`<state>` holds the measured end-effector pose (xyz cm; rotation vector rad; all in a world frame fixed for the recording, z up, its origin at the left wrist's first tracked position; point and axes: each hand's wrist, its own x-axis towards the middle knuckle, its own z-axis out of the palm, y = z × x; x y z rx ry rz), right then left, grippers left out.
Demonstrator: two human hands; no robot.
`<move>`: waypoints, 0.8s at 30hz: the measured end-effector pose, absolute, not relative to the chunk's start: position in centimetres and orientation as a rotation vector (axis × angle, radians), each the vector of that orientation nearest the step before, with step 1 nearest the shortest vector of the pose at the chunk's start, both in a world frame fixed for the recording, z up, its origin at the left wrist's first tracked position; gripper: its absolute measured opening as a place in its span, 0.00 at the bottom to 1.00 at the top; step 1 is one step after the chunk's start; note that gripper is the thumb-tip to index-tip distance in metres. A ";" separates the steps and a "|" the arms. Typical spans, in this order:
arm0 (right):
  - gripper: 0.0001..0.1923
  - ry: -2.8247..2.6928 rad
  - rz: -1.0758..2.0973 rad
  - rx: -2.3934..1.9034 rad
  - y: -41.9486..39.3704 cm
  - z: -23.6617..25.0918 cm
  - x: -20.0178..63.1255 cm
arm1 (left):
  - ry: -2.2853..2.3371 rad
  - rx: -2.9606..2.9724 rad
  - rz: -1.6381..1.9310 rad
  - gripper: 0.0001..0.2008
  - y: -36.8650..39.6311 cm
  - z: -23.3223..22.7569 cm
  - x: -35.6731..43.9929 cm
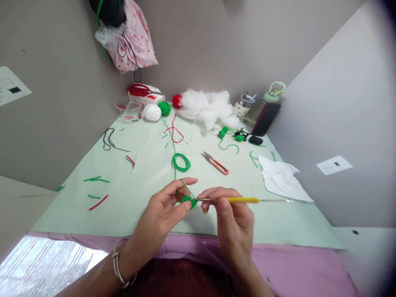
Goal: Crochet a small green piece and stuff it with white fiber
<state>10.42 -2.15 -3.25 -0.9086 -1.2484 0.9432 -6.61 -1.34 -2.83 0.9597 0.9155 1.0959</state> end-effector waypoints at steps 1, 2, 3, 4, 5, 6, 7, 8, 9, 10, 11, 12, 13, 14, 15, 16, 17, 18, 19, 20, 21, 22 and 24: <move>0.13 -1.324 0.863 -0.925 -2.3 -3.2 10.5 | 0.940 0.988 1.108 0.16 -1.4 -2.9 -6.6; 0.13 -1.410 0.777 -0.934 -2.5 -3.2 10.6 | 0.970 1.015 1.122 0.16 -1.4 -2.9 -6.5; 0.13 -1.499 0.689 -0.927 -2.7 -3.2 10.6 | 1.003 1.041 1.144 0.16 -1.4 -3.0 -6.4; 0.14 -1.585 0.605 -0.912 -2.8 -3.3 10.7 | 1.038 1.066 1.173 0.16 -1.5 -3.1 -6.3; 0.15 -1.664 0.527 -0.899 -2.8 -3.4 10.7 | 1.071 1.087 1.209 0.16 -1.6 -3.1 -6.2; 0.16 -1.736 0.454 -0.892 -2.9 -3.7 10.8 | 1.097 1.103 1.246 0.16 -1.7 -3.2 -6.0; 0.18 -1.798 0.378 -0.895 -2.9 -3.9 10.8 | 1.111 1.106 1.278 0.15 -1.7 -3.2 -5.9; 0.20 -1.851 0.295 -0.901 -2.8 -4.2 10.9 | 1.106 1.087 1.296 0.15 -1.8 -3.3 -5.7; 0.21 -1.896 0.202 -0.900 -2.8 -4.5 10.9 | 1.075 1.040 1.291 0.17 -1.8 -3.2 -5.6; 0.23 -1.929 0.114 -0.892 -2.7 -4.8 11.0 | 1.022 0.965 1.259 0.20 -1.7 -3.1 -5.6; 0.24 -1.945 0.046 -0.874 -2.7 -4.9 11.0 | 0.950 0.868 1.198 0.23 -1.6 -3.0 -5.6; 0.24 -1.933 0.025 -0.861 -2.6 -4.9 11.0 | 0.874 0.760 1.125 0.26 -1.5 -2.8 -5.6; 0.23 -1.888 0.069 -0.862 -2.6 -4.8 10.9 | 0.805 0.659 1.059 0.27 -1.3 -2.7 -5.7; 0.20 -1.807 0.170 -0.877 -2.6 -4.6 10.8 | 0.753 0.576 1.013 0.27 -1.1 -2.5 -5.9; 0.18 -1.691 0.310 -0.902 -2.5 -4.4 10.7 | 0.723 0.521 0.994 0.26 -0.9 -2.4 -6.0; 0.16 -1.557 0.463 -0.918 -2.5 -4.0 10.6 | 0.713 0.495 1.002 0.24 -0.7 -2.3 -6.2; 0.15 -1.426 0.596 -0.914 -2.4 -3.7 10.5 | 0.715 0.496 1.028 0.22 -0.6 -2.2 -6.3; 0.14 -1.334 0.708 -0.894 -2.2 -3.5 10.3 | 0.717 0.519 1.053 0.21 -0.6 -2.2 -6.3; 0.13 -1.287 0.792 -0.872 -2.1 -3.3 10.2 | 0.717 0.555 1.065 0.21 -0.7 -2.3 -6.3; 0.12 -1.276 0.849 -0.856 -2.0 -3.2 10.1 | 0.718 0.598 1.072 0.21 -0.8 -2.3 -6.2; 0.12 -1.292 0.880 -0.850 -1.9 -3.2 10.0 | 0.721 0.642 1.080 0.21 -0.9 -2.5 -6.1; 0.12 -1.320 0.878 -0.858 -1.9 -3.3 9.9 | 0.729 0.682 1.091 0.20 -1.1 -2.6 -5.9; 0.13 -1.402 0.774 -0.891 -2.0 -3.6 9.9 | 0.755 0.735 1.122 0.22 -1.3 -2.9 -5.6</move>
